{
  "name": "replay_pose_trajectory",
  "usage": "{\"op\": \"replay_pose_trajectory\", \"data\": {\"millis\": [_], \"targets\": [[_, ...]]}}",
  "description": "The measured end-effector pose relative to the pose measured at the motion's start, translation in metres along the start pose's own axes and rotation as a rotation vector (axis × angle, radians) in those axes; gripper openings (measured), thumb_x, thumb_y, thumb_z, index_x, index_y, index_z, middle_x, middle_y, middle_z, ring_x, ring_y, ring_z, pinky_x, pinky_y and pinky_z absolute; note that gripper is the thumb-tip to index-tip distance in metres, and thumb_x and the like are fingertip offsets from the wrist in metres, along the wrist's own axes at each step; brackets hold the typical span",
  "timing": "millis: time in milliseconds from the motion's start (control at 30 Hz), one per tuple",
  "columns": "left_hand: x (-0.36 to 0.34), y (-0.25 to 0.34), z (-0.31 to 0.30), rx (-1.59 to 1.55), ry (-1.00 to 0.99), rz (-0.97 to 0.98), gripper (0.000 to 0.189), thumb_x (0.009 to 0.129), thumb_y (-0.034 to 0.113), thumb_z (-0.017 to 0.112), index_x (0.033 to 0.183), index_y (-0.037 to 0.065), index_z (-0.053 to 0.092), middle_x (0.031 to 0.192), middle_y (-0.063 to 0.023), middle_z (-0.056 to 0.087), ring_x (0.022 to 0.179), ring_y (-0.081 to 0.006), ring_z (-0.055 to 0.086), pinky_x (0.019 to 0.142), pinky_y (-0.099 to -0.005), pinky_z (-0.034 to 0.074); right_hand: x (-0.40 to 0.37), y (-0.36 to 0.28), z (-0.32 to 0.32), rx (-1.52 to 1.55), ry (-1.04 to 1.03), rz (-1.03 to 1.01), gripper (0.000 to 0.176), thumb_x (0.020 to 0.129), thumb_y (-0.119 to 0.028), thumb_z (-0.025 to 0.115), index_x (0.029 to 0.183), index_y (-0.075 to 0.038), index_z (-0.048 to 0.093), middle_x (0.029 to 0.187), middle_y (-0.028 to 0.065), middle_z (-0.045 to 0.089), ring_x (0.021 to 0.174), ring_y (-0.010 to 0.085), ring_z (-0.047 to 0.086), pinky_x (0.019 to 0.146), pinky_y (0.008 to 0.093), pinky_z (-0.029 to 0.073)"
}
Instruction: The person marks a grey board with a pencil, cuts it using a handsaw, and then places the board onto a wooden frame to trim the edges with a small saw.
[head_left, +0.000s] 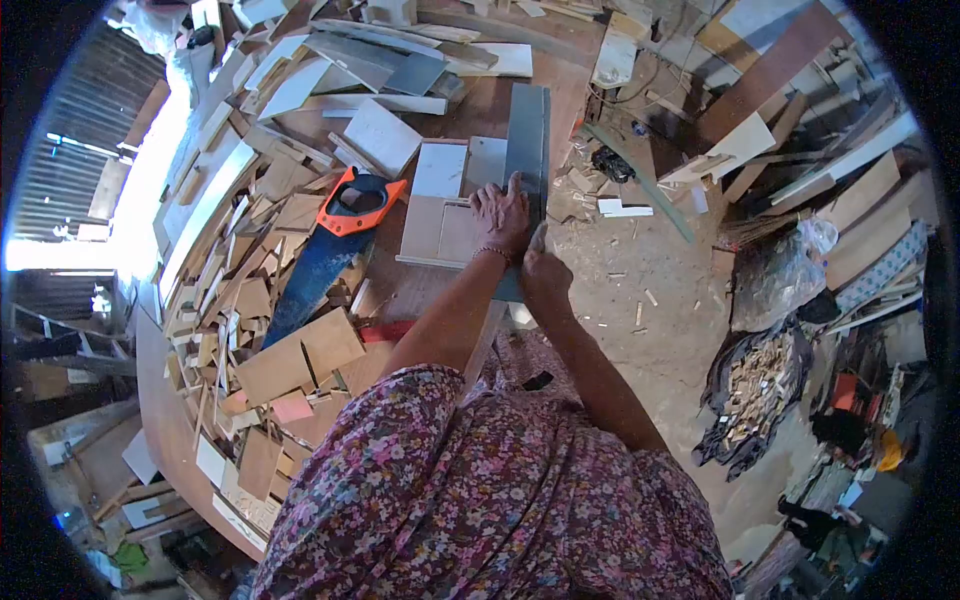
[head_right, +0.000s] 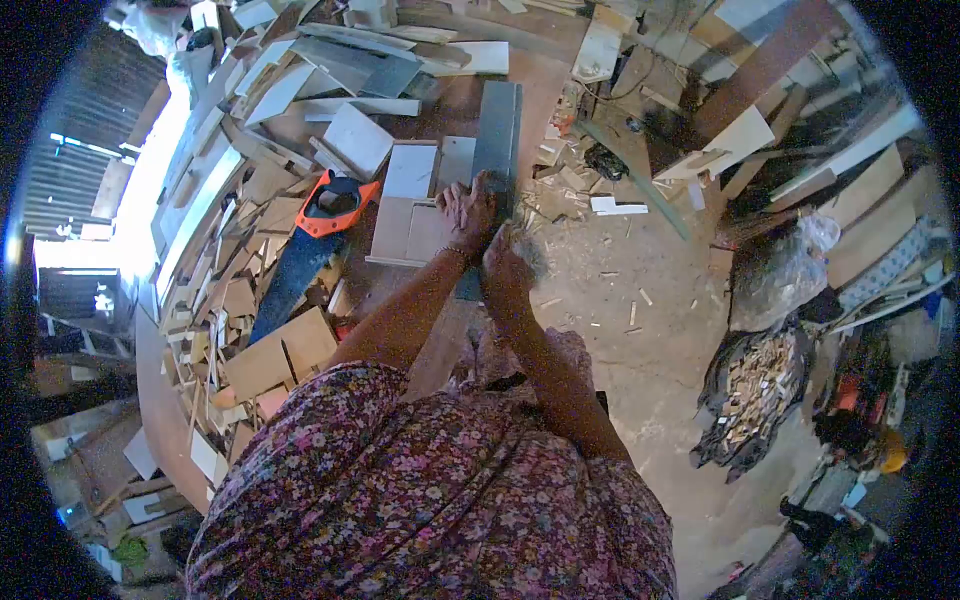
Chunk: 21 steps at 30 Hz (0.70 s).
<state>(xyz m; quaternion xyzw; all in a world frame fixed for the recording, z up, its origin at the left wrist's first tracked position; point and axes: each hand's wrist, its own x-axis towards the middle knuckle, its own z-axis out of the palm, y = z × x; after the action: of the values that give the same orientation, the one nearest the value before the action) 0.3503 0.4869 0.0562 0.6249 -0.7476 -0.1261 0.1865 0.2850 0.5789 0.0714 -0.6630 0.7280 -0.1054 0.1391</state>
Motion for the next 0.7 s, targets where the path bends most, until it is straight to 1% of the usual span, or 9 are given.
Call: {"op": "replay_pose_trajectory", "data": {"millis": [200, 300, 367, 433, 500, 533, 600, 633, 700], "targets": [[-0.001, 0.002, 0.001, 0.045, -0.029, -0.04, 0.036, 0.08, 0.027, 0.037, 0.113, 0.013, 0.039, 0.089, -0.0172, 0.045, 0.09, -0.0303, 0.042, 0.083, -0.0422, 0.026, 0.031, 0.0, 0.001, -0.024, 0.001, 0.1, 0.057, 0.073, -0.011, 0.044, 0.12, 0.01, 0.019, 0.062, 0.0186, 0.055, 0.052, 0.0318, 0.055, 0.048, 0.0428, 0.043], [0.0, 0.002, -0.001, 0.028, -0.053, -0.053, 0.035, 0.081, 0.027, 0.037, 0.113, 0.013, 0.039, 0.089, -0.0174, 0.045, 0.09, -0.0305, 0.042, 0.083, -0.0422, 0.026, 0.006, -0.006, -0.01, -0.058, 0.027, 0.133, 0.059, 0.073, -0.013, 0.043, 0.124, 0.001, 0.017, 0.068, 0.0189, 0.057, 0.061, 0.0296, 0.058, 0.054, 0.0397, 0.047], [-0.001, 0.001, -0.003, 0.025, -0.051, -0.037, 0.035, 0.081, 0.028, 0.037, 0.113, 0.013, 0.039, 0.089, -0.0177, 0.044, 0.09, -0.0305, 0.042, 0.083, -0.0422, 0.027, -0.013, -0.015, -0.039, -0.015, -0.232, 0.199, 0.064, 0.07, -0.013, 0.044, 0.125, 0.001, 0.015, 0.068, 0.0191, 0.057, 0.061, 0.0294, 0.058, 0.055, 0.0397, 0.047], [-0.001, -0.001, 0.002, 0.033, -0.034, -0.029, 0.035, 0.081, 0.029, 0.037, 0.113, 0.013, 0.039, 0.089, -0.0177, 0.044, 0.09, -0.0306, 0.042, 0.082, -0.0424, 0.027, -0.015, -0.009, -0.025, -0.001, -0.205, 0.192, 0.065, 0.068, -0.013, 0.046, 0.124, 0.002, 0.016, 0.068, 0.0187, 0.057, 0.062, 0.029, 0.058, 0.055, 0.0399, 0.046], [0.0, -0.002, 0.005, 0.042, -0.007, -0.015, 0.035, 0.081, 0.029, 0.037, 0.113, 0.014, 0.04, 0.088, -0.0177, 0.044, 0.09, -0.0306, 0.042, 0.082, -0.0426, 0.027, -0.003, -0.001, -0.01, -0.031, 0.098, -0.062, 0.063, 0.068, -0.013, 0.047, 0.124, 0.002, 0.02, 0.068, 0.0183, 0.057, 0.062, 0.0293, 0.058, 0.056, 0.0402, 0.046], [0.001, -0.001, 0.004, 0.043, -0.026, -0.031, 0.036, 0.081, 0.029, 0.037, 0.113, 0.014, 0.039, 0.089, -0.0177, 0.045, 0.09, -0.0306, 0.042, 0.082, -0.0428, 0.027, 0.014, -0.002, -0.015, -0.031, 0.101, -0.067, 0.063, 0.068, -0.013, 0.047, 0.124, 0.002, 0.02, 0.068, 0.0183, 0.057, 0.062, 0.0293, 0.058, 0.056, 0.0402, 0.046], [0.001, -0.001, 0.001, 0.049, -0.046, -0.041, 0.036, 0.081, 0.029, 0.037, 0.113, 0.014, 0.039, 0.089, -0.0177, 0.045, 0.09, -0.0307, 0.042, 0.083, -0.043, 0.027, 0.048, -0.005, -0.021, -0.03, -0.072, 0.11, 0.048, 0.073, -0.012, 0.043, 0.116, 0.006, 0.031, 0.073, 0.0196, 0.056, 0.062, 0.0304, 0.057, 0.053, 0.0394, 0.046], [0.001, 0.0, 0.0, 0.028, -0.059, -0.056, 0.036, 0.08, 0.03, 0.038, 0.113, 0.014, 0.039, 0.089, -0.0176, 0.045, 0.09, -0.031, 0.042, 0.084, -0.0433, 0.026, 0.049, -0.006, -0.021, -0.026, -0.068, 0.114, 0.048, 0.073, -0.012, 0.043, 0.116, 0.006, 0.031, 0.073, 0.0196, 0.056, 0.062, 0.0304, 0.057, 0.053, 0.0394, 0.046], [0.003, 0.001, 0.001, 0.023, -0.085, -0.082, 0.04, 0.079, 0.033, 0.04, 0.116, 0.015, 0.037, 0.091, -0.0174, 0.044, 0.091, -0.0311, 0.042, 0.086, -0.0441, 0.025, 0.049, -0.004, -0.018, -0.028, -0.102, 0.182, 0.047, 0.073, -0.014, 0.047, 0.117, -0.004, 0.035, 0.086, 0.027, 0.052, 0.075, 0.0315, 0.056, 0.058, 0.0348, 0.047]]}}
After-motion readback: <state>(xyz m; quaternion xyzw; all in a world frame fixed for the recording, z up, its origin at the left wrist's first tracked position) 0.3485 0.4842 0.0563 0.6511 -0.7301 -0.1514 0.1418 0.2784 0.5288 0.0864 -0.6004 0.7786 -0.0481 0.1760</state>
